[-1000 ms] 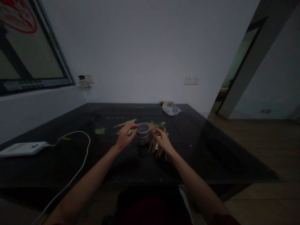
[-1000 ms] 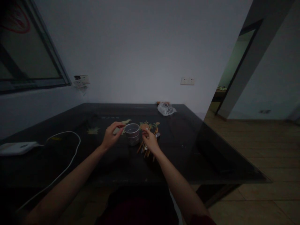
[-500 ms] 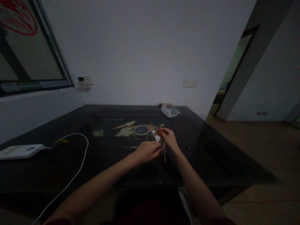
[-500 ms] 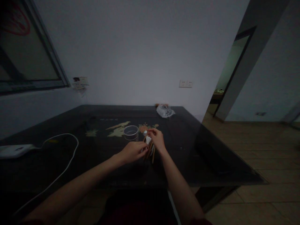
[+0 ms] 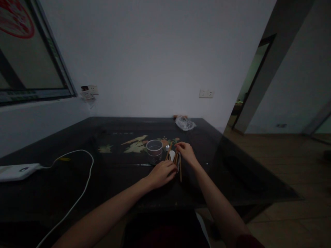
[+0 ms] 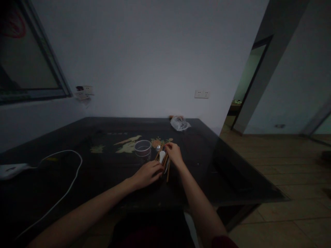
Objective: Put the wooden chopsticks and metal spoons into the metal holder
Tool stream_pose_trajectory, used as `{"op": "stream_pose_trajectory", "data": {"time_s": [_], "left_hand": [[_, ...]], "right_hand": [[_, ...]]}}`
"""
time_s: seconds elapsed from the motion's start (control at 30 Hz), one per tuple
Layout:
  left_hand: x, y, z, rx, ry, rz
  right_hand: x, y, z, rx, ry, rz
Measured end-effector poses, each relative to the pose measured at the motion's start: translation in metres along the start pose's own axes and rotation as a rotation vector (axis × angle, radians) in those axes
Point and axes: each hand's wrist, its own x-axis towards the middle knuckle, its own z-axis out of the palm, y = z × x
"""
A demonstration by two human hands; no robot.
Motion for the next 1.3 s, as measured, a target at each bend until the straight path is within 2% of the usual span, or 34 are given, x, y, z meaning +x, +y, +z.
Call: {"op": "stream_pose_trajectory", "data": {"time_s": [0.1, 0.23, 0.47, 0.83, 1.3], "left_hand": [[-0.001, -0.001, 0.003, -0.002, 0.017, -0.014], [-0.002, -0.003, 0.007, -0.009, 0.032, -0.029], [-0.003, -0.002, 0.008, -0.012, 0.052, -0.065], [-0.003, -0.007, 0.018, 0.015, 0.057, -0.091], [-0.004, -0.009, 0.019, 0.012, 0.04, -0.113]], "right_hand": [[0.015, -0.006, -0.004, -0.208, -0.056, -0.016], [0.041, -0.011, -0.002, -0.525, -0.156, 0.09], [0.068, 0.005, 0.024, -0.709, -0.236, 0.216], [0.088, 0.004, 0.057, -0.832, -0.235, 0.325], [0.091, 0.009, 0.06, -0.787, -0.231, 0.352]]}}
